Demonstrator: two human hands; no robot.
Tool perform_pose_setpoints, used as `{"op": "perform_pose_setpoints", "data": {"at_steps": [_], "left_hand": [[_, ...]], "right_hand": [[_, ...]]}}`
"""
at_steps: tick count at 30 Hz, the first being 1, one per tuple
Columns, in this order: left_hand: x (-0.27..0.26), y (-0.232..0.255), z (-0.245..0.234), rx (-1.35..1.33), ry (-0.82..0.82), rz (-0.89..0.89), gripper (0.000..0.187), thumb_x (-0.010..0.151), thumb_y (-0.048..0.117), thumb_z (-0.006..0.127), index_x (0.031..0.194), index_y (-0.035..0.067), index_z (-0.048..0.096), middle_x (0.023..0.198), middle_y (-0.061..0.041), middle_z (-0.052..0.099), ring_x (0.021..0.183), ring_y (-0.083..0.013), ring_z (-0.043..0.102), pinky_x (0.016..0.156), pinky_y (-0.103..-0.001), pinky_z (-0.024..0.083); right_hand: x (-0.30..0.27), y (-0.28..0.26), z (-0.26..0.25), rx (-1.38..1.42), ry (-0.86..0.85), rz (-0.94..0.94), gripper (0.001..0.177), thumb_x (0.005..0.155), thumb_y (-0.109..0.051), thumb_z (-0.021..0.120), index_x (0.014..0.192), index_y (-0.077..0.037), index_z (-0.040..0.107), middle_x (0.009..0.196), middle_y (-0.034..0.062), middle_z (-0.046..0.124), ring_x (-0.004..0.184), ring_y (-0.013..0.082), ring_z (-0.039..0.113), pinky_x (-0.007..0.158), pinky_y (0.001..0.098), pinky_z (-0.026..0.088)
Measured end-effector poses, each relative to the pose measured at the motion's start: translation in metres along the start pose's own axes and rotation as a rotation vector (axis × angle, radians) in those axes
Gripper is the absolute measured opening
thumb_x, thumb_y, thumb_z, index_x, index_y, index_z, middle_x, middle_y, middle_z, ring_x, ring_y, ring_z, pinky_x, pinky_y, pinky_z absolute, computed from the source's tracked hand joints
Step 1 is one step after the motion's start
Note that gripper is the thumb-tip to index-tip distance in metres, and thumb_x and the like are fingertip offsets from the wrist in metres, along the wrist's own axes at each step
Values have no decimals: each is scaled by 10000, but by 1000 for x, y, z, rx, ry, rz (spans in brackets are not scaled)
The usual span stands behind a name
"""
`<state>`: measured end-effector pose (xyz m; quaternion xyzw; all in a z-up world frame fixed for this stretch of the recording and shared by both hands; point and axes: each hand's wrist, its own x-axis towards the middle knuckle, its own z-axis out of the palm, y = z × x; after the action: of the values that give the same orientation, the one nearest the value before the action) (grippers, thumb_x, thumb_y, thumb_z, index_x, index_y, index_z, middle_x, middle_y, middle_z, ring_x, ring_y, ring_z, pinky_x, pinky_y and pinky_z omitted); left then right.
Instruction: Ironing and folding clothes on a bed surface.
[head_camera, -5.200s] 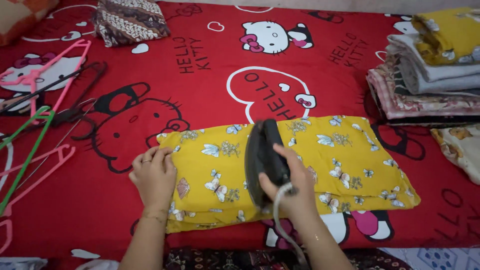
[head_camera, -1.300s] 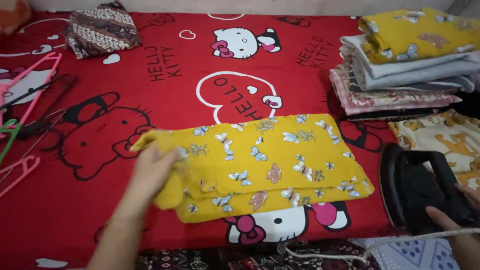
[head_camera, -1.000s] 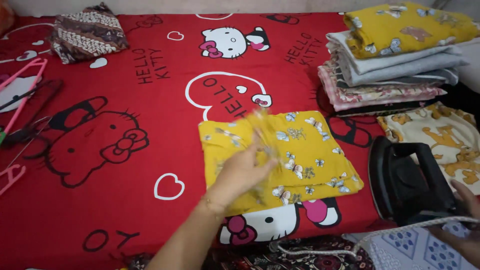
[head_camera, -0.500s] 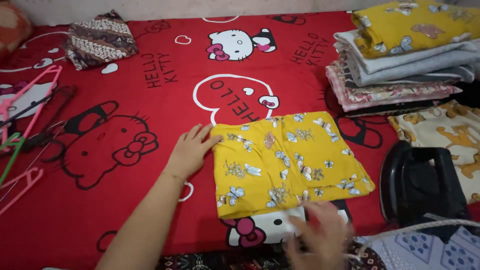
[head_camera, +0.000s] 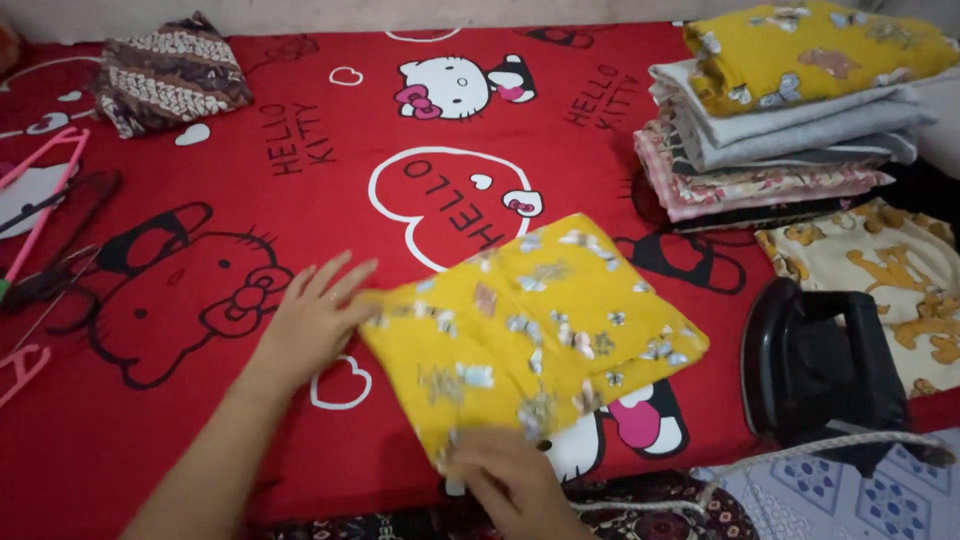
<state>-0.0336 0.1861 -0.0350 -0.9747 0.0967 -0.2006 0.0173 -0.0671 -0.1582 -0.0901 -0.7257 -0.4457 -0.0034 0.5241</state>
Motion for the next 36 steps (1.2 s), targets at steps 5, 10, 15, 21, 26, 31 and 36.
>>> {"op": "perform_pose_setpoints", "data": {"at_steps": [5,10,15,21,26,31,36], "left_hand": [[-68,4,-82,-449,-133,97,329,704,64,701,1007,166,778,1389,-56,613,1415,-332,383,1100,-515,363],[-58,14,-84,-1029,-167,58,202,952,140,700,1117,41,763,1035,-28,826,981,-154,797,1169,-424,415],[67,60,-27,-1214,-54,-350,264,924,226,714,1104,34,738,878,-5,722,811,-70,645,734,-267,559],[115,105,26,-964,174,-382,381,906,188,712,1246,25,658,1107,-132,698,1019,-234,639,885,-373,527],[93,159,21,-680,141,-46,400,927,281,662,1288,109,650,1354,-117,645,1319,-334,556,1133,-466,427],[82,167,44,-484,-255,166,534,1034,427,375,1519,213,438,1645,-72,352,1517,-340,284,1150,-659,223],[92,147,44,-345,-457,-54,579,1009,520,327,1571,380,318,1675,-32,219,1543,-297,158,1135,-752,92]], "right_hand": [[-54,68,-42,339,-149,-201,103,976,-81,690,1065,-32,703,1096,139,727,1106,287,700,990,422,538],[-136,122,-104,915,210,407,99,947,-21,671,1008,48,633,1075,255,678,997,398,689,856,514,551],[-1,56,-142,1045,661,586,214,1012,-190,535,1129,-28,609,1134,159,681,1059,287,664,891,448,533],[21,124,-151,865,815,713,274,1006,-140,538,1265,-75,596,1197,104,663,1109,247,623,954,401,501],[40,37,-97,-324,687,284,568,870,-88,661,1414,-41,501,1454,181,476,1340,340,489,1104,455,413],[52,28,-50,-729,88,330,752,952,-436,574,1584,-80,374,1580,244,326,1458,476,214,1143,614,89],[44,46,-44,-893,-80,552,796,946,-584,477,1603,-174,291,1688,155,225,1537,379,135,1138,616,26]]}}
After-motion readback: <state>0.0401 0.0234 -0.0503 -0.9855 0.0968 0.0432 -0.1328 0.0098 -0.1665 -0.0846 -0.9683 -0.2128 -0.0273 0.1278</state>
